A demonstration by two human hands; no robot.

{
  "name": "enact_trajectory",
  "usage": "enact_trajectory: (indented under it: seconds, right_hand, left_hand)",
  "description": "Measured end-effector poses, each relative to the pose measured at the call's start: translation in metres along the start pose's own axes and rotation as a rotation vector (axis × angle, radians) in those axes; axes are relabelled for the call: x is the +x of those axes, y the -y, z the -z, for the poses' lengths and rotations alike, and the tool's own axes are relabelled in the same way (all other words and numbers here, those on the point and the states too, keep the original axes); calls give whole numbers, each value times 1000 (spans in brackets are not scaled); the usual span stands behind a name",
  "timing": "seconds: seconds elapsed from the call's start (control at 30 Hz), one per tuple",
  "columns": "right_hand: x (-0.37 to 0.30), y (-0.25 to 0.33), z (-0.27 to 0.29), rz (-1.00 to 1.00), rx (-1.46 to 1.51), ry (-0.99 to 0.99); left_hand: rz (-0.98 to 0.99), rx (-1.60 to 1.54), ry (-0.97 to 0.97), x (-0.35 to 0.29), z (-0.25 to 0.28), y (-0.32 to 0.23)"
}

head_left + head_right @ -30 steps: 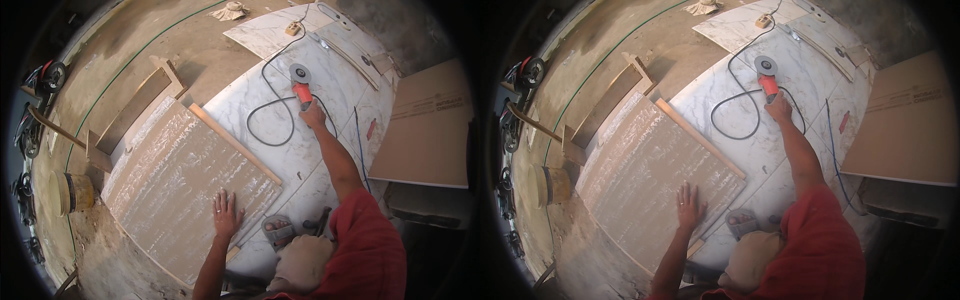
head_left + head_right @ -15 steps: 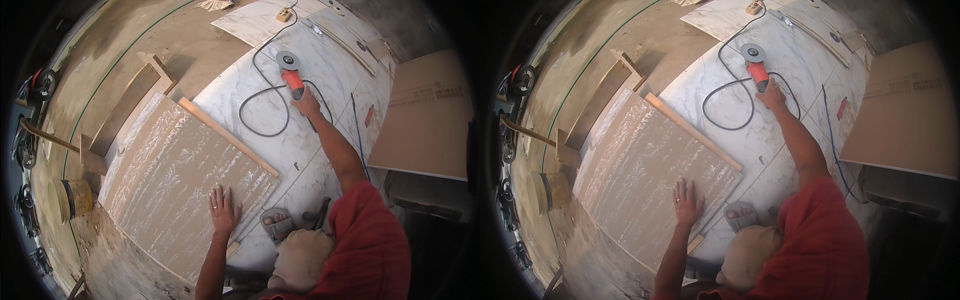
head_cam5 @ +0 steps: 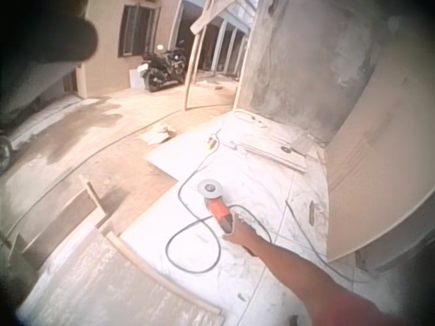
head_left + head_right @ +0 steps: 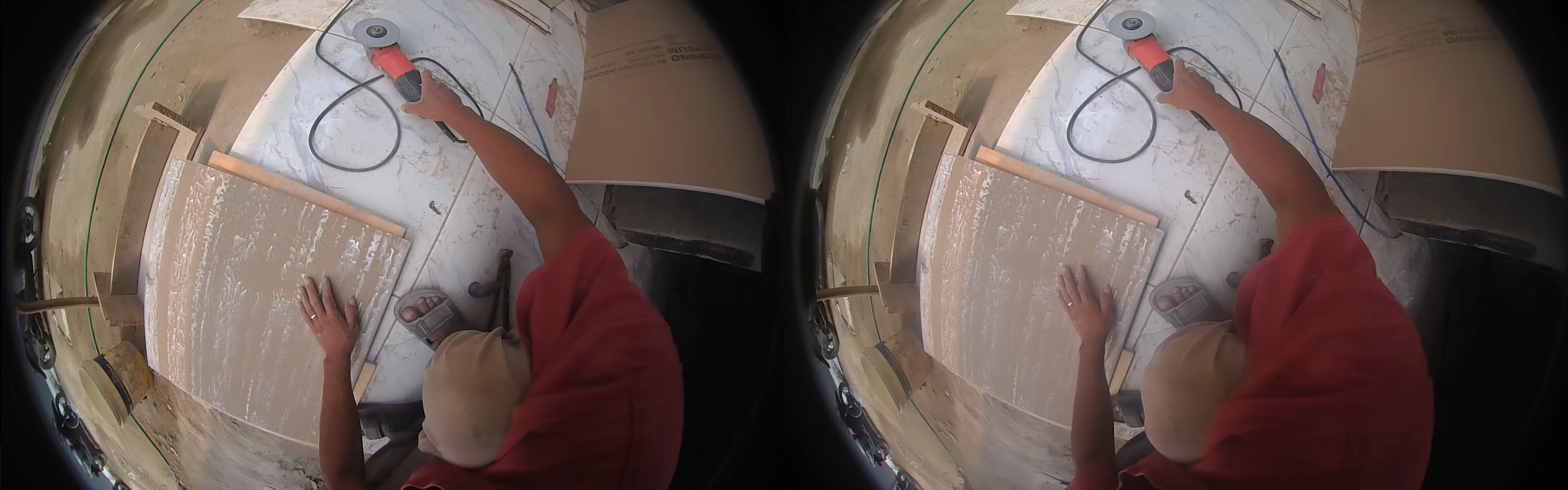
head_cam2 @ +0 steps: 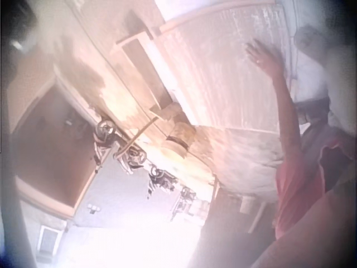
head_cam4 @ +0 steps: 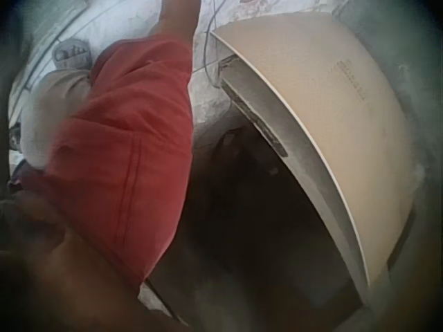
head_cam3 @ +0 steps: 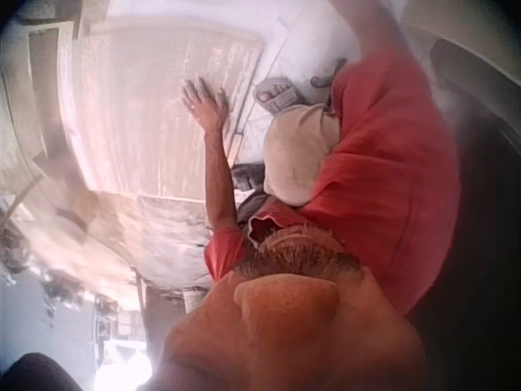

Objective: The person uses an angle grinder to cut the edge of a tile, marks a circular section, uses a hammer and a chisel to remove the center, and then refines the shape with the grinder.

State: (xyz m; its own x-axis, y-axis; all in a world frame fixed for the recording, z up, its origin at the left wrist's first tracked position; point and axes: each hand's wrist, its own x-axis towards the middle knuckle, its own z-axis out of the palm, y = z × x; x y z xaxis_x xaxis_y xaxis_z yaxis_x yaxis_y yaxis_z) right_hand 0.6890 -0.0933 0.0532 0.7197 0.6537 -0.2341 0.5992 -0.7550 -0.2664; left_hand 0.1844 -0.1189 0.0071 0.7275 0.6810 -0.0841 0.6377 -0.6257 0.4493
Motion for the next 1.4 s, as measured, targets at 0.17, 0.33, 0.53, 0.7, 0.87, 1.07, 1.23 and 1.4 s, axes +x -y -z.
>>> enact_trajectory:
  seconds: [0.17,0.33,0.53,0.7,0.87,1.07,1.23,1.4]
  right_hand:
    - [-50,-17,43,117,28,-91]
    - [-186,-51,63,192,308,-7]
    - [-368,-89,-19,-208,-97,563]
    - [-396,-72,-83,-148,-82,628]
    - [-373,-95,-74,105,137,425]
    - [-364,134,72,736,24,894]
    - [-401,217,104,557,624,1006]
    - [-258,154,-21,185,656,768]
  left_hand:
    - [-2,4,7,-2,-5,1]
    - [-8,91,-58,-1,9,8]
    - [-23,37,-46,0,-5,1]
    - [-1,-92,-31,-3,14,17]
    - [207,-88,-242,24,55,88]
    - [535,-4,-520,-20,77,203]
    - [781,77,-464,-50,99,238]
    - [925,109,-505,-39,104,258]
